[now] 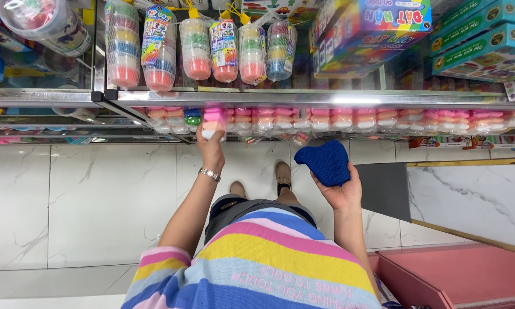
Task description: Wiping and organizing various stationery and toy items on shelves using a blue cloth.
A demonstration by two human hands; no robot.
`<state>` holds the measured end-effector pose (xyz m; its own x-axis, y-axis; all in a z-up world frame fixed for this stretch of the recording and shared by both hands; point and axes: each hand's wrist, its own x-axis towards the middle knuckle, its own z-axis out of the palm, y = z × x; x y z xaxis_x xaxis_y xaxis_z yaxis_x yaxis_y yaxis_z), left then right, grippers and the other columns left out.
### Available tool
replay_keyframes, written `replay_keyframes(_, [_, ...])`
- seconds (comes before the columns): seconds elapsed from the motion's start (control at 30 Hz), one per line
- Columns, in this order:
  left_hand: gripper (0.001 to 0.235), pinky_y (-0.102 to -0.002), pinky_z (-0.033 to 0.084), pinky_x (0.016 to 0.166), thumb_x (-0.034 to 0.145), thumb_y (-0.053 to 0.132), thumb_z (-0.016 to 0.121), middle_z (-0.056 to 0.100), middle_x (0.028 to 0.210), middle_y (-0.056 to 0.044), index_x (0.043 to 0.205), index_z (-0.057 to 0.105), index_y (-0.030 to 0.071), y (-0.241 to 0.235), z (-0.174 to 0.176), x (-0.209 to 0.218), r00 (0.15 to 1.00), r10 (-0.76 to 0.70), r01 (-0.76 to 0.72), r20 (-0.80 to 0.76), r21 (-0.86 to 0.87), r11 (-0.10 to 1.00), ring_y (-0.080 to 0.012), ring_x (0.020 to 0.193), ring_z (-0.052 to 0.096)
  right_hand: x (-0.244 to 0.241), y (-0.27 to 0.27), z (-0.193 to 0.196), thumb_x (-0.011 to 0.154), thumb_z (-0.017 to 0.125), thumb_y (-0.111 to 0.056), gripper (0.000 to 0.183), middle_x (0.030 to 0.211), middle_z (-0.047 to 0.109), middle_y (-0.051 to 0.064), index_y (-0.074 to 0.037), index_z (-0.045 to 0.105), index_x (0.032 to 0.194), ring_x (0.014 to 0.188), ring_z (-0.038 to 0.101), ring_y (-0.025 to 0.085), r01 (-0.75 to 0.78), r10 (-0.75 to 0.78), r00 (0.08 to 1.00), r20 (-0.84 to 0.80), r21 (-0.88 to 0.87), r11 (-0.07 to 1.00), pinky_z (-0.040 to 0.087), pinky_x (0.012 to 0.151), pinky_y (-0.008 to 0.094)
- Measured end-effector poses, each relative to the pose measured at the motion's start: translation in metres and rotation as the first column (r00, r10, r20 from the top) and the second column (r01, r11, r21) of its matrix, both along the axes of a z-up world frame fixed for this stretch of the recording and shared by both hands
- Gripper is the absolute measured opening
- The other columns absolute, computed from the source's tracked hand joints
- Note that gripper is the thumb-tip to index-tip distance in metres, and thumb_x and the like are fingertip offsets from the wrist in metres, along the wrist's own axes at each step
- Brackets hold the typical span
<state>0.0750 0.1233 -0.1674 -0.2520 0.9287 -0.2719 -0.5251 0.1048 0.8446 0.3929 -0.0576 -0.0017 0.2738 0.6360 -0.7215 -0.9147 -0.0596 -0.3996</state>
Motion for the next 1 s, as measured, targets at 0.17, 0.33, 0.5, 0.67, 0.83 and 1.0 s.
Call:
replay_keyframes(0.17, [0.065, -0.035, 0.042, 0.107, 0.090, 0.012, 0.082, 0.057, 0.138, -0.015, 0.142, 0.047, -0.002, 0.054, -0.037, 0.024, 0.860, 0.138, -0.146, -0.492, 0.023, 0.989, -0.0263, 0.124, 0.055, -0.001, 0.000, 0.004, 0.101, 0.044, -0.045, 0.058, 0.151, 0.053, 0.018, -0.011, 0.049, 0.148, 0.138, 0.050, 0.041, -0.006, 0.006, 1.000, -0.006, 0.012, 1.000, 0.039, 0.114, 0.062])
replay_keyframes(0.33, [0.093, -0.037, 0.042, 0.105, 0.089, 0.037, 0.089, 0.045, 0.141, -0.022, 0.145, 0.032, -0.010, 0.071, -0.046, 0.047, 0.890, -0.060, -0.248, -0.452, -0.592, 0.767, -0.0296, 0.125, 0.048, 0.006, -0.010, -0.004, 0.100, 0.047, -0.046, 0.058, 0.151, 0.053, 0.017, -0.012, 0.049, 0.147, 0.137, 0.051, 0.041, 0.001, -0.001, 1.000, -0.019, 0.020, 1.000, 0.039, 0.114, 0.062])
replay_keyframes(0.5, [0.082, -0.052, 0.050, 0.102, 0.080, 0.038, 0.083, 0.055, 0.146, -0.018, 0.140, 0.048, -0.004, 0.042, -0.047, 0.092, 0.969, -0.219, 0.246, 0.118, -0.581, 0.776, -0.0289, 0.119, 0.056, 0.016, -0.021, -0.019, 0.099, 0.047, -0.046, 0.058, 0.150, 0.054, 0.017, -0.011, 0.051, 0.146, 0.137, 0.051, 0.040, 0.034, -0.034, 0.998, -0.044, -0.002, 0.999, 0.040, 0.112, 0.062])
replay_keyframes(0.67, [0.073, -0.053, 0.042, 0.107, 0.089, 0.039, 0.083, 0.048, 0.142, -0.015, 0.144, 0.047, 0.008, 0.049, -0.125, 0.135, 0.859, -0.398, 0.511, 0.321, -0.525, 0.680, -0.0301, 0.115, 0.048, 0.020, -0.018, -0.010, 0.099, 0.049, -0.045, 0.057, 0.149, 0.055, 0.016, -0.011, 0.051, 0.146, 0.137, 0.052, 0.040, 0.047, -0.047, 0.997, -0.060, 0.000, 0.999, 0.040, 0.113, 0.061])
replay_keyframes(0.83, [0.058, -0.046, 0.047, 0.103, 0.086, 0.032, 0.082, 0.054, 0.130, -0.014, 0.138, 0.064, 0.012, 0.060, -0.165, 0.150, 0.819, -0.330, 0.540, 0.469, -0.439, 0.718, -0.0287, 0.106, 0.053, 0.027, -0.015, -0.002, 0.099, 0.049, -0.044, 0.058, 0.149, 0.055, 0.017, -0.010, 0.051, 0.146, 0.137, 0.052, 0.039, 0.053, -0.052, 0.997, -0.063, 0.012, 0.999, 0.040, 0.113, 0.061])
replay_keyframes(1.0, [0.061, -0.045, 0.057, 0.096, 0.088, 0.019, 0.081, 0.059, 0.124, -0.010, 0.141, 0.054, 0.006, 0.039, -0.131, 0.134, 0.855, -0.238, 0.444, 0.461, -0.412, 0.796, -0.0275, 0.101, 0.058, 0.029, -0.020, -0.009, 0.099, 0.049, -0.044, 0.058, 0.147, 0.056, 0.017, -0.010, 0.051, 0.146, 0.136, 0.052, 0.039, 0.043, -0.043, 0.997, -0.067, 0.003, 0.999, 0.041, 0.112, 0.061])
